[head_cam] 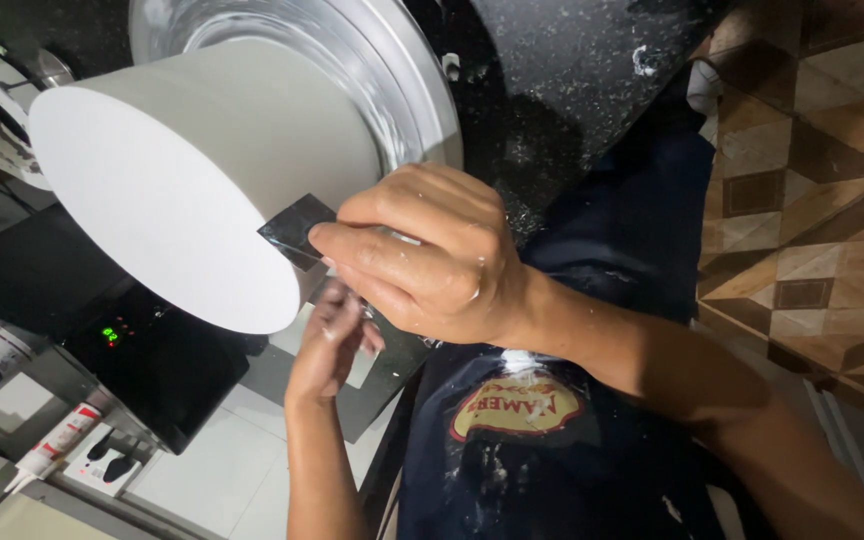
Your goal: Smoothing and refining the frosting on a cake using a spatula and a plastic scraper on a rotating turntable.
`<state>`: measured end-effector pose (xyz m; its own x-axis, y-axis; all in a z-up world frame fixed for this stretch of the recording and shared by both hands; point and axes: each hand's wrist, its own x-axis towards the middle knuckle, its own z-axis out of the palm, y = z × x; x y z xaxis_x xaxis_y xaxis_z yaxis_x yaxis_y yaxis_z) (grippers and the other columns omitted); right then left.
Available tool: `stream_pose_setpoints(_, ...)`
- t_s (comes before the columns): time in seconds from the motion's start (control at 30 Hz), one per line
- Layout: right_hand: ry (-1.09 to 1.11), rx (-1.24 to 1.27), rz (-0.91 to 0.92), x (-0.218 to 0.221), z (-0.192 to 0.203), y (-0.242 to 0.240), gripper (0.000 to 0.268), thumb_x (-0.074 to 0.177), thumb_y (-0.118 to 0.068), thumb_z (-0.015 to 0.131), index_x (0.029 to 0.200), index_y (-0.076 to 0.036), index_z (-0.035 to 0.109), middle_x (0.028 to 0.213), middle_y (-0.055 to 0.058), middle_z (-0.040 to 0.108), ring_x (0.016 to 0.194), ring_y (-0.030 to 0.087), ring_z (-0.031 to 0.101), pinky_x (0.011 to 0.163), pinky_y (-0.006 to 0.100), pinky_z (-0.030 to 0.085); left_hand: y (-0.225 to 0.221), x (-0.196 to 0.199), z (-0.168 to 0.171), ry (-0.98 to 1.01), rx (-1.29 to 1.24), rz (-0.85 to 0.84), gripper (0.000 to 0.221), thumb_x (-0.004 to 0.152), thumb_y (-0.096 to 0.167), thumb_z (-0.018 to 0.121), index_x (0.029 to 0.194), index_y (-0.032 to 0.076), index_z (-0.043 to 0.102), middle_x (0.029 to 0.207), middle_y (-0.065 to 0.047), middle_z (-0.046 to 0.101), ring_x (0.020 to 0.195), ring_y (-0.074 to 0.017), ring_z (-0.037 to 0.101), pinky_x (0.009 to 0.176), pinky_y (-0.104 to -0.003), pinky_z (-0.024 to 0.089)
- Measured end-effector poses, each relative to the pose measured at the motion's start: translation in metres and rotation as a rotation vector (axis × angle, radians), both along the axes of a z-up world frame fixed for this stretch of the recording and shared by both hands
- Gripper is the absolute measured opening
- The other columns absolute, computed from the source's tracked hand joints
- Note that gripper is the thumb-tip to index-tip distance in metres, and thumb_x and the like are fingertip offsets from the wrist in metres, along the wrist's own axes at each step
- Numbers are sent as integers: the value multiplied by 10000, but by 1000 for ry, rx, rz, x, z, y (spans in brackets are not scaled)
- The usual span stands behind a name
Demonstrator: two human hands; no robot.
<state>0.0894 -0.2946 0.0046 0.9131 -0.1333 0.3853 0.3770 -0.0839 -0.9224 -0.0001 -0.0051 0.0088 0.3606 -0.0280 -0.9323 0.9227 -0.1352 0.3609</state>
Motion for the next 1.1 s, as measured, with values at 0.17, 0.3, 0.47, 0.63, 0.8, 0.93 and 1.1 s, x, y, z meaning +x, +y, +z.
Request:
stream_pose_setpoints(0.17,-14,-12,-13,-1,-1,1,175,901,0,832,1055,-22,753,957,57,685,832,188,685,706,321,534,21,-9,-11,-139,211,481,435,988,247,631,1287,-62,558,1128,-145,626,726,-181,699,585,-266,522)
stream_pose_setpoints(0.3,-14,-5,-8,-1,-1,0,184,911,-10,837,1072,-27,750,965,55,684,841,185,686,691,309,533,10,-2,-1,-130,-33,331,471,964,233,648,1349,0,509,1210,-180,659,689,-205,686,531,-261,520)
stream_pose_setpoints(0.47,-10,-10,-2,0,-1,0,183,887,-10,835,1048,-24,751,937,59,680,804,193,674,689,332,522,-11,10,10,82,-65,-75,523,920,257,633,1350,-17,515,1226,-175,644,732,-250,738,514,-274,548)
stream_pose_setpoints(0.63,-20,-19,-18,-1,-4,2,171,914,-5,823,1066,-29,749,958,54,683,829,183,683,704,317,533,8,-3,-2,-153,147,424,592,1001,291,614,1421,-104,481,1315,-203,622,814,-231,760,608,-275,573)
stream_pose_setpoints(0.8,-12,-9,-16,-2,-2,2,179,920,-15,828,1078,-38,747,958,48,681,840,183,686,699,308,541,2,1,4,-108,-47,200,573,992,229,623,1466,-45,452,1254,-207,648,698,-204,704,510,-253,523)
stream_pose_setpoints(0.93,-11,0,-6,-2,-3,2,187,921,-20,830,1087,-38,746,964,49,682,844,184,689,731,321,549,-7,8,4,50,20,28,481,986,206,582,1394,-16,457,1107,-175,621,702,-236,740,481,-274,530)
stream_pose_setpoints(1.1,-6,-6,-11,-3,-3,1,178,927,-14,830,1084,-35,749,973,53,687,849,188,693,713,311,549,7,1,-4,-122,181,346,428,992,193,586,1341,-40,503,1134,-136,655,712,-196,736,483,-244,510)
